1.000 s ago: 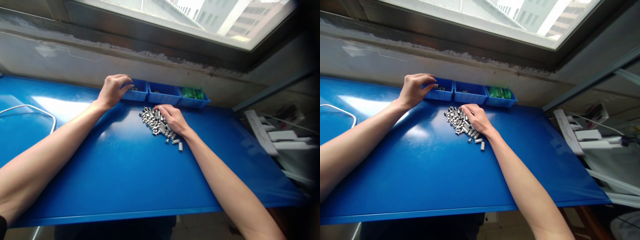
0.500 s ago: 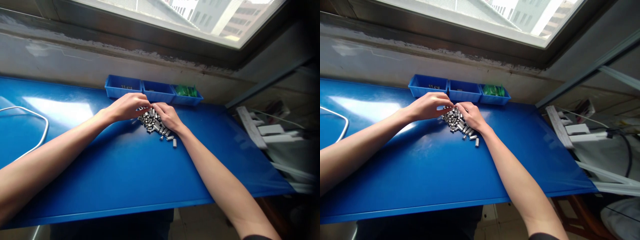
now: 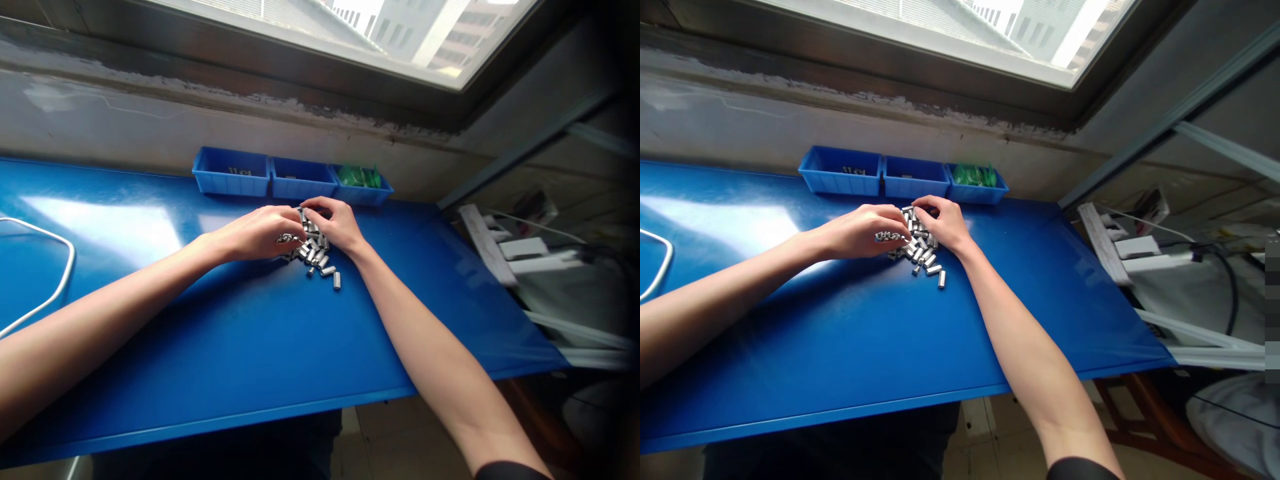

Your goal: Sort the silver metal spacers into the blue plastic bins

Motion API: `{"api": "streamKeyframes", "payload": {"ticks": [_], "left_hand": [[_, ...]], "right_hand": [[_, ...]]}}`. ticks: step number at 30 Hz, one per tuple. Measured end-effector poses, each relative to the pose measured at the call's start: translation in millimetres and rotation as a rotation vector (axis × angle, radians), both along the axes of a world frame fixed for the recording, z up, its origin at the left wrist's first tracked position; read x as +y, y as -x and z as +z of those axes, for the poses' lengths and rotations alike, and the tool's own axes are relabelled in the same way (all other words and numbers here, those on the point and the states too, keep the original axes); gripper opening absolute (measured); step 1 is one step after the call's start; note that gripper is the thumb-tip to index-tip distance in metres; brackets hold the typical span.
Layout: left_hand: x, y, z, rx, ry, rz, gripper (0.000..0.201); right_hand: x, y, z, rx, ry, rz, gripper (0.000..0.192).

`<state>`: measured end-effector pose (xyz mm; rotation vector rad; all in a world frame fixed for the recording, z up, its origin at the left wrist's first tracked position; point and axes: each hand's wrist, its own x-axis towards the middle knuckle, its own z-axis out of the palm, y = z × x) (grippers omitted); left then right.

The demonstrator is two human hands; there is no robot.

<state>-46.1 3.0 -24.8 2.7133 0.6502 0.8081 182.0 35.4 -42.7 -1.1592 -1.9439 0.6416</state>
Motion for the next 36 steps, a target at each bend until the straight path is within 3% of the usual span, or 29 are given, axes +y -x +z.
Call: {"api": "streamKeyframes", "payload": {"ticks": [11, 18, 26, 36], "left_hand": [[-17.1, -20.6, -4.9, -0.023, 0.047, -0.142, 0.020], [-19.6, -19.2, -2.3, 0.077, -0.034, -0.183, 0.011], [-17.3, -19.7, -0.5, 0.021, -0.036, -0.221, 0.015], [-8.8, -2.2, 8.4, -0.226, 0.206, -0.021, 0.012]], "right_hand": [[5.2, -1.3, -3.6, 0.110, 0.055, -0.022, 0.022], [7.2, -1.1, -5.0, 0.126, 0.066, -0.011, 0.023], [5.6, -0.2, -5.0, 0.100, 0.053, -0.003, 0.024], [-3.9, 0.8, 1.5, 0.023, -0.097, 0.024, 0.020]]}}
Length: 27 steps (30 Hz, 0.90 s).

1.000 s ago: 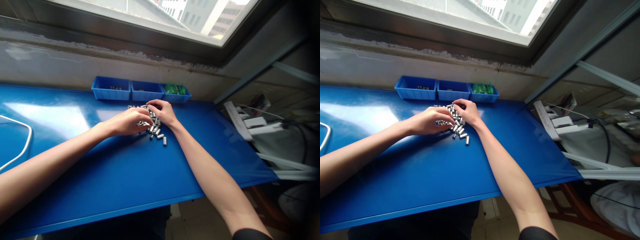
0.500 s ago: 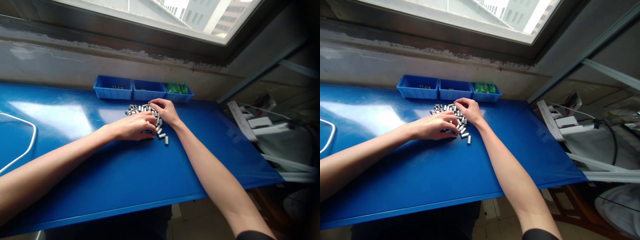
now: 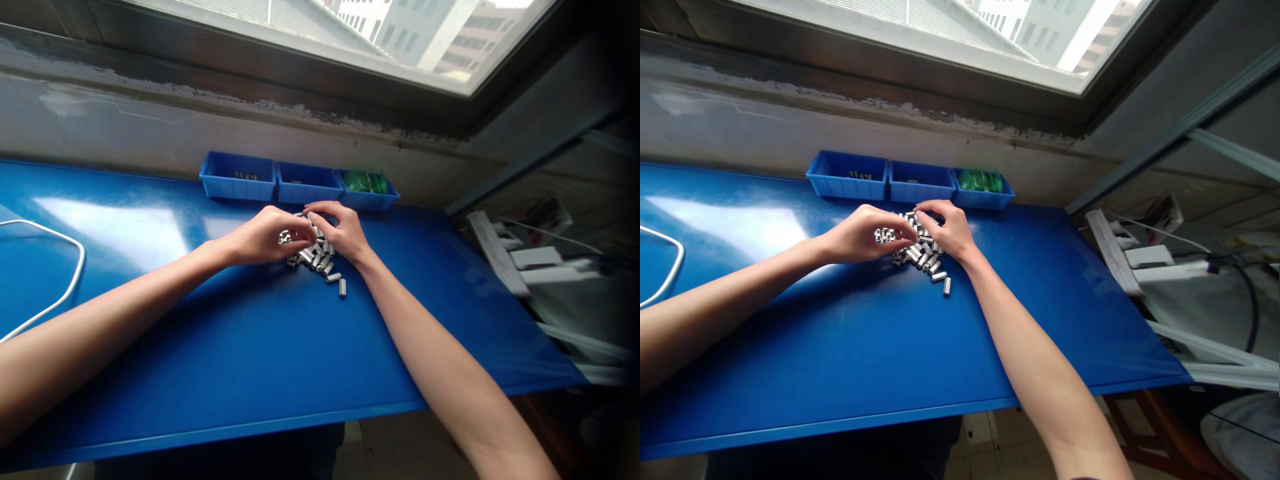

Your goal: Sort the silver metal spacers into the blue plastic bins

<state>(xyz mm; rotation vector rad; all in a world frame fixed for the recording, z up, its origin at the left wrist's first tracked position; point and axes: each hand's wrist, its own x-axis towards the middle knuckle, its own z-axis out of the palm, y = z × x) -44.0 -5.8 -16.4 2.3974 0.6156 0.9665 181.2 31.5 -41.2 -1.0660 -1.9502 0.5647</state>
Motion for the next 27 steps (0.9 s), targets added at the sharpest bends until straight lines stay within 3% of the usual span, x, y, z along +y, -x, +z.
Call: {"api": "streamKeyframes", "payload": {"ticks": [5, 9, 17, 23, 27], "left_hand": [[6.7, 13.8, 5.1, -0.090, 0.016, 0.112, 0.014], [16.6, 22.2, 2.3, -0.123, 0.048, 0.169, 0.020], [25.1, 27.6, 1.2, -0.216, 0.231, 0.328, 0.024], [26.9, 30.3, 5.0, -0.337, 0.371, 0.479, 0.029], [32.2, 34.8, 4.5, -0.455, 0.321, 0.627, 0.027]], "right_hand": [[-2.5, 2.3, -0.2, 0.054, -0.067, 0.010, 0.021], [-4.7, 6.1, -0.7, -0.028, -0.137, 0.096, 0.016], [-5.7, 7.4, 0.2, -0.162, -0.174, 0.204, 0.018], [-5.4, 7.7, -0.9, -0.198, -0.195, 0.163, 0.022], [-5.8, 8.3, 1.0, -0.147, -0.166, 0.085, 0.023]]}}
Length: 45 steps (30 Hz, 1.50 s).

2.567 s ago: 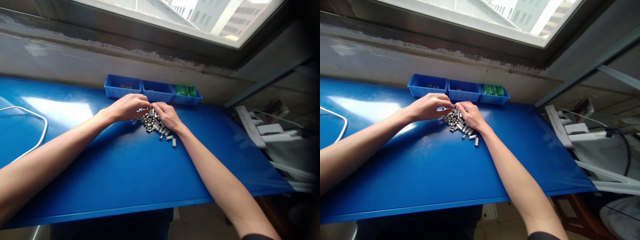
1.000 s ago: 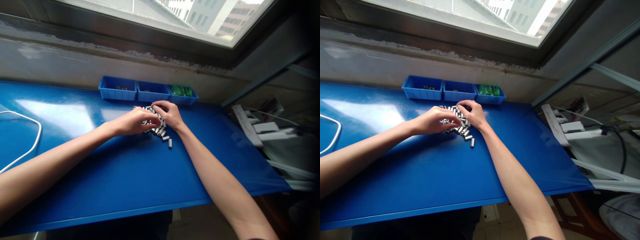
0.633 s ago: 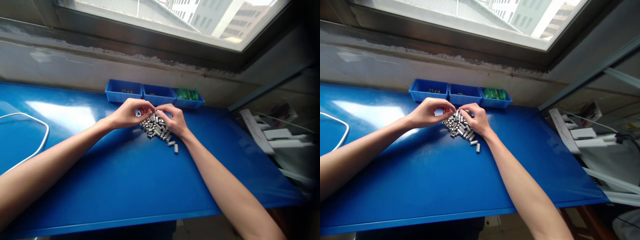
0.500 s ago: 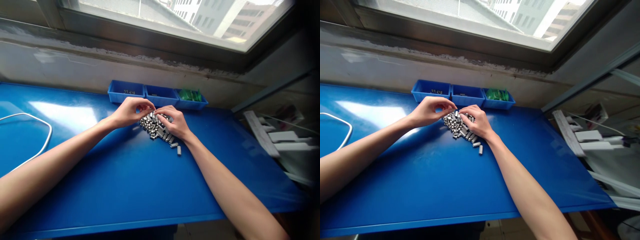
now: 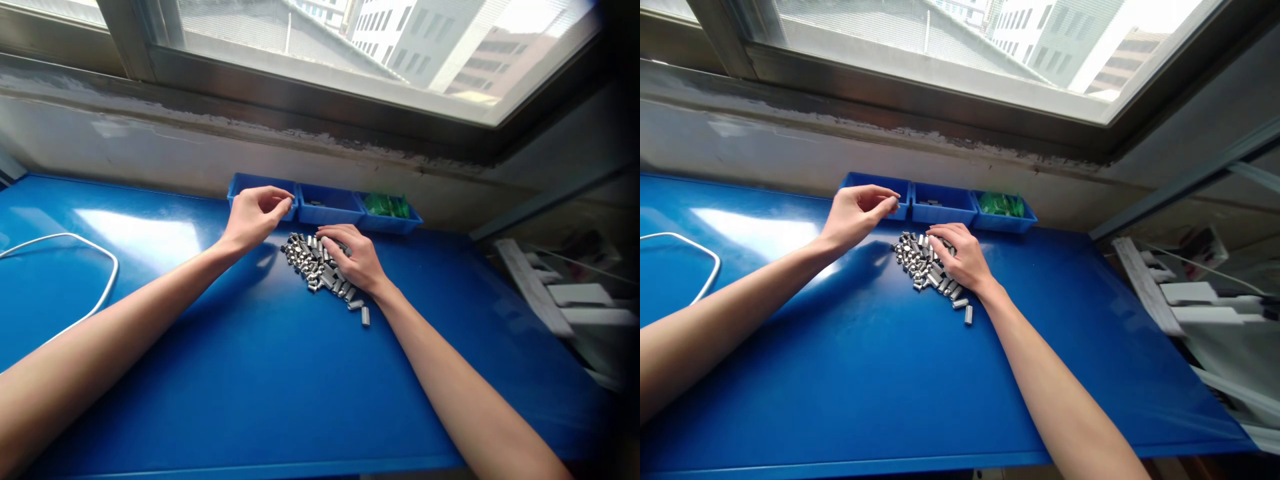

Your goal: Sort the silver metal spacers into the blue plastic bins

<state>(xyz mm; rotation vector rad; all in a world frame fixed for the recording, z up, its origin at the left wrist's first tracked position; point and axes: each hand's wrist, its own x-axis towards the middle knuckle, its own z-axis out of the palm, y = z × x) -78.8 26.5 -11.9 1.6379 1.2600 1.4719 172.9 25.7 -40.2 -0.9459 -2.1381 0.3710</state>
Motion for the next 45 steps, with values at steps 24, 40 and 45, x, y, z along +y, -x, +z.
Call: {"api": "streamKeyframes", "payload": {"ticks": [24, 40, 45], "left_hand": [[-0.9, 3.7, -25.7, 0.360, -0.164, -0.217, 0.033], [-1.8, 6.5, -29.1, 0.529, -0.233, -0.268, 0.034], [-0.3, 6.4, -32.6, 0.649, -0.318, -0.323, 0.039]], "right_hand": [[12.0, -7.4, -10.6, 0.117, 0.163, -0.221, 0.026], [14.8, -2.0, -10.0, 0.594, 0.231, -0.234, 0.033], [17.1, 1.9, -10.0, 0.710, 0.348, -0.214, 0.041]]}}
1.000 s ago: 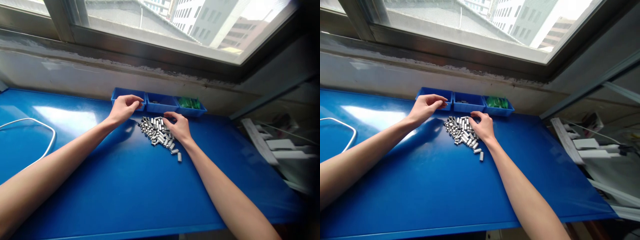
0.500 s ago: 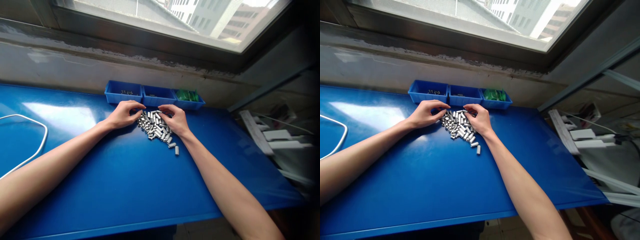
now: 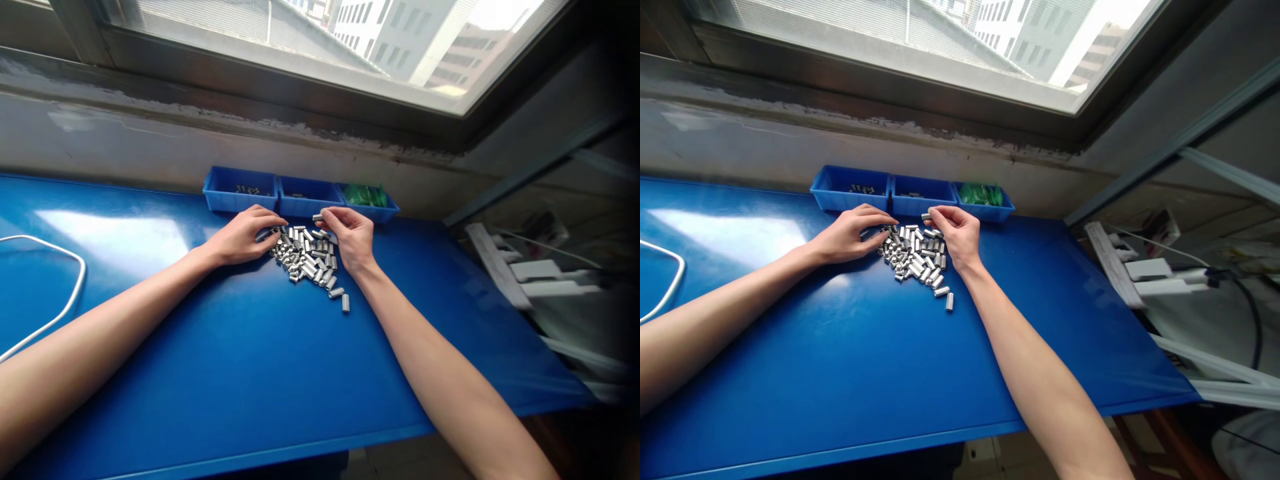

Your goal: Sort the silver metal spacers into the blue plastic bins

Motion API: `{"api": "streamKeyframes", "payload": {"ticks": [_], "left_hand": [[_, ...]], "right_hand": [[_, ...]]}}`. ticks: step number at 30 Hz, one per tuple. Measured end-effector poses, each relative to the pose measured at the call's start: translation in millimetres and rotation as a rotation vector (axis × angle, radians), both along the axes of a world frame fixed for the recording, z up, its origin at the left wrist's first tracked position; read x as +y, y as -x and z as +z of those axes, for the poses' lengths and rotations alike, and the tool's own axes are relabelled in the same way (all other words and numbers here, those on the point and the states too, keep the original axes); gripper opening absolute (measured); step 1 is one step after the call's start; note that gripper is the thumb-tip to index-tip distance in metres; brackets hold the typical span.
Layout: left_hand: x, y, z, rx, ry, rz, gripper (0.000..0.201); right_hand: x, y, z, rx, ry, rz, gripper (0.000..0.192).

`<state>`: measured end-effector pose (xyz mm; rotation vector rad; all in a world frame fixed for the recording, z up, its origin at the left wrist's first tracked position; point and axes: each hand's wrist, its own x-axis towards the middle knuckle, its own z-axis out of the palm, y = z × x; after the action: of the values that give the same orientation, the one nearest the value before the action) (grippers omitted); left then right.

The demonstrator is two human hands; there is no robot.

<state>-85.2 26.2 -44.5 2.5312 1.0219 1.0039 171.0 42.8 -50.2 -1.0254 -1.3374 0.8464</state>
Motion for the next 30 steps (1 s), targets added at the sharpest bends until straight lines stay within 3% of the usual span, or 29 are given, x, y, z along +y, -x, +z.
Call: {"api": "streamKeyframes", "payload": {"ticks": [6, 13, 17, 21, 25, 30], "left_hand": [[0.8, -0.7, 1.7, 0.069, 0.017, -0.055, 0.043], [2.2, -1.0, -0.5, 0.055, 0.035, -0.051, 0.043], [2.4, -1.4, -0.4, 0.059, 0.037, -0.055, 0.044], [1.8, -1.2, 0.0, 0.060, 0.047, -0.047, 0.044], [1.3, -0.7, -0.3, 0.075, 0.058, -0.036, 0.043], [1.6, -0.2, -1.6, 0.073, 0.056, -0.035, 0.042]], "right_hand": [[3.3, 1.4, 8.4, 0.016, -0.028, 0.043, 0.038], [11.7, 2.9, 10.9, -0.141, -0.113, 0.127, 0.062], [-3.0, 0.8, 18.3, -0.292, -0.139, 0.077, 0.041], [-20.2, -1.6, 29.3, -0.636, -0.183, -0.026, 0.022], [-24.4, -1.9, 30.1, -0.852, -0.222, 0.018, 0.026], [-24.0, -0.9, 25.1, -0.924, -0.219, 0.086, 0.020]]}}
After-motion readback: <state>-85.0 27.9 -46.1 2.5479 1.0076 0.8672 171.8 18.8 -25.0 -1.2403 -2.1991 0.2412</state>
